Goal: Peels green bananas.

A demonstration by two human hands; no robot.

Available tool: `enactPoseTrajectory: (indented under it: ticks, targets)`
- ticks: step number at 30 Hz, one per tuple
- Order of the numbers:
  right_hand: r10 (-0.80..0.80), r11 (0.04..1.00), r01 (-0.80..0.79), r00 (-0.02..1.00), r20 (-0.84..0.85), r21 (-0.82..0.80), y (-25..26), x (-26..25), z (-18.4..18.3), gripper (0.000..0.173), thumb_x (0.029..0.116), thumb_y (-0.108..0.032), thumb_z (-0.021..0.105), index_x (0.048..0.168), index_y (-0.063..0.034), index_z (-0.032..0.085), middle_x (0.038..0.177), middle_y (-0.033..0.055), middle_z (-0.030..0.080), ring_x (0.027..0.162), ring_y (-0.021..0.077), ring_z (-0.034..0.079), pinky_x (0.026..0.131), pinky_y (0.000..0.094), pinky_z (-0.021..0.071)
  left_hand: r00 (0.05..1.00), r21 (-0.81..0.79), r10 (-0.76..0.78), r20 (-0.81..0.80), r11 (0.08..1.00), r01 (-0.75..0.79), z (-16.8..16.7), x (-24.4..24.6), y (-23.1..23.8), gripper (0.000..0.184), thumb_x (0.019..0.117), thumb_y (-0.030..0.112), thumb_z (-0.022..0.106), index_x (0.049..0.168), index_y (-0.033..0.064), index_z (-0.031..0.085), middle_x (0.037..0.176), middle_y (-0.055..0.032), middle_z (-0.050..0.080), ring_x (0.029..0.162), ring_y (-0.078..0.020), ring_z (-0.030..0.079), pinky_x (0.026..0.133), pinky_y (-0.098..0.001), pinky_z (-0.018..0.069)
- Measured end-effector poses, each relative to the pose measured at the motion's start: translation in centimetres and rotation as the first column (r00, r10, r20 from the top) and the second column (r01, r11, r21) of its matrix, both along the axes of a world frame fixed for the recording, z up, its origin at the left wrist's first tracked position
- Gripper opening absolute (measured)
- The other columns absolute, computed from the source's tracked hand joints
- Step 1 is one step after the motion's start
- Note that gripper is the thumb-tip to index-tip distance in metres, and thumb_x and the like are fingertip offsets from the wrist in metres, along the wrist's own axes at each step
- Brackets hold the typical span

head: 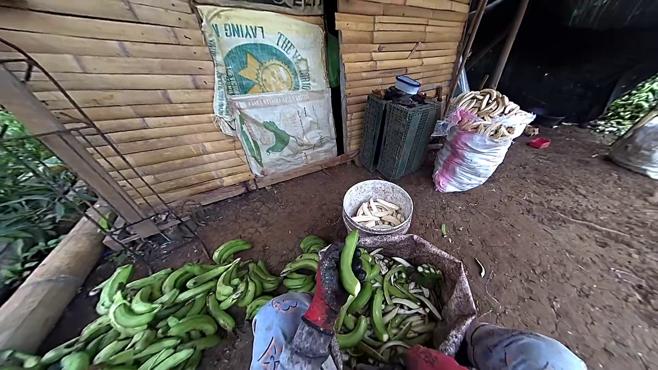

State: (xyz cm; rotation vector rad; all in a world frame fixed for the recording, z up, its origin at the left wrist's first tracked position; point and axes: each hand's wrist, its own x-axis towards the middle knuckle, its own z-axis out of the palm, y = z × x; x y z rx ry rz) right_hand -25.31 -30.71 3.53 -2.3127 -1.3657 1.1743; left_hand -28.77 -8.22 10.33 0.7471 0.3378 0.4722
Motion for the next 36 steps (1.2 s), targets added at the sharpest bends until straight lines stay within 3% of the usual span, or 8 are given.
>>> enactPoseTrajectory:
  ticks: [4,7,12,18,26,29,33,36]
  targets:
    - [-0.388,0.868,0.261,0.888,0.248,0.423,0.5,6.4,5.0,0.034,0.0987,-0.031,0.06,0.124,-0.0082,0.067,0.108,0.0163,0.072,0.102,0.0341,0.07,0.091,0.0569,0.053,0.999,0.049,-0.026,-0.048,0.998,0.028,0.7,1.3,0.3,0.038,0.111,0.028,0.031,0.104,0.0027,0.059,0.071,-0.0078,0.061,0.05,-0.0146,0.058,0.045,-0.0276,0.0516]
    - [-0.454,0.629,0.109,0.855,0.249,0.77,1.6,8.1,5.7,0.04,0.0916,-0.026,0.066,0.123,-0.0019,0.068,0.11,0.0166,0.073,0.099,0.031,0.072,0.087,0.052,0.0571,0.998,0.132,0.035,-0.043,0.991,-0.029,-0.9,2.7,-0.2,0.036,0.1109,0.021,0.032,0.108,0.0015,0.061,0.075,-0.0065,0.065,0.057,-0.0129,0.061,0.051,-0.0265,0.0542]
    - [-0.291,0.77,-0.041,0.865,0.409,0.636,3.7,7.9,3.2,0.039,0.0896,-0.025,0.069,0.124,-0.0071,0.068,0.114,0.0213,0.069,0.099,0.0389,0.07,0.082,0.0552,0.0568,0.996,0.098,-0.039,-0.084,0.994,0.048,-3.7,3.7,-1.1,0.035,0.111,0.019,0.031,0.112,0.0011,0.061,0.08,-0.0069,0.067,0.063,-0.0117,0.065,0.056,-0.0236,0.0559]
    - [-0.514,0.818,0.294,0.759,0.4,0.494,6.3,10.9,1.2,0.052,0.0926,-0.017,0.066,0.141,0.0001,0.057,0.137,0.0315,0.057,0.122,0.0479,0.06,0.1,0.0596,0.0475,0.956,0.263,0.061,-0.288,0.965,0.018,-5.6,3.6,-3.1,0.038,0.1128,0.029,0.031,0.123,0.0031,0.056,0.08,-0.0052,0.06,0.058,-0.012,0.057,0.052,-0.0262,0.0511]
    - [-0.769,0.588,0.576,0.616,0.171,0.568,6.9,13.8,0.2,0.049,0.0981,-0.016,0.06,0.145,-0.0025,0.052,0.132,0.0244,0.062,0.118,0.0393,0.065,0.1,0.0557,0.0505,0.932,0.666,0.17,-0.321,0.74,0.094,-6.5,3.4,-3.5,0.034,0.1044,0.021,0.057,0.129,-0.0005,0.064,0.124,-0.0111,0.069,0.112,-0.0099,0.065,0.101,-0.0292,0.0503]
    - [-0.704,0.448,0.429,0.71,0.014,0.784,5.8,13.0,0.2,0.041,0.0947,-0.018,0.063,0.132,-0.0007,0.063,0.118,0.0177,0.071,0.109,0.0285,0.069,0.099,0.0474,0.0524,0.926,0.478,0.168,-0.338,0.878,0.015,-6.5,4.3,-1.8,0.027,0.1083,0.021,0.049,0.114,-0.0009,0.063,0.078,-0.0043,0.061,0.059,-0.0095,0.056,0.054,-0.0247,0.0502]
    - [-0.339,0.457,0.378,0.911,-0.235,0.805,4.7,9.9,0.0,0.026,0.0964,-0.021,0.066,0.117,-0.0045,0.069,0.101,0.0015,0.073,0.09,0.0033,0.068,0.085,0.0232,0.0565,0.987,0.206,0.009,-0.162,0.978,0.025,-5.7,4.6,-0.2,0.035,0.1118,0.023,0.033,0.122,0.0027,0.06,0.081,-0.0033,0.065,0.059,-0.0069,0.06,0.051,-0.02,0.0517]
    - [-0.264,0.621,0.267,0.957,-0.124,0.737,4.6,8.7,-1.4,0.025,0.0968,-0.021,0.066,0.118,-0.009,0.07,0.107,0.0043,0.072,0.098,0.0111,0.068,0.09,0.0315,0.0564,0.995,0.099,-0.072,-0.069,0.992,0.078,-6.2,4.7,-0.2,0.039,0.1113,0.024,0.029,0.125,0.0011,0.058,0.085,-0.0079,0.068,0.059,-0.0092,0.062,0.05,-0.0218,0.053]
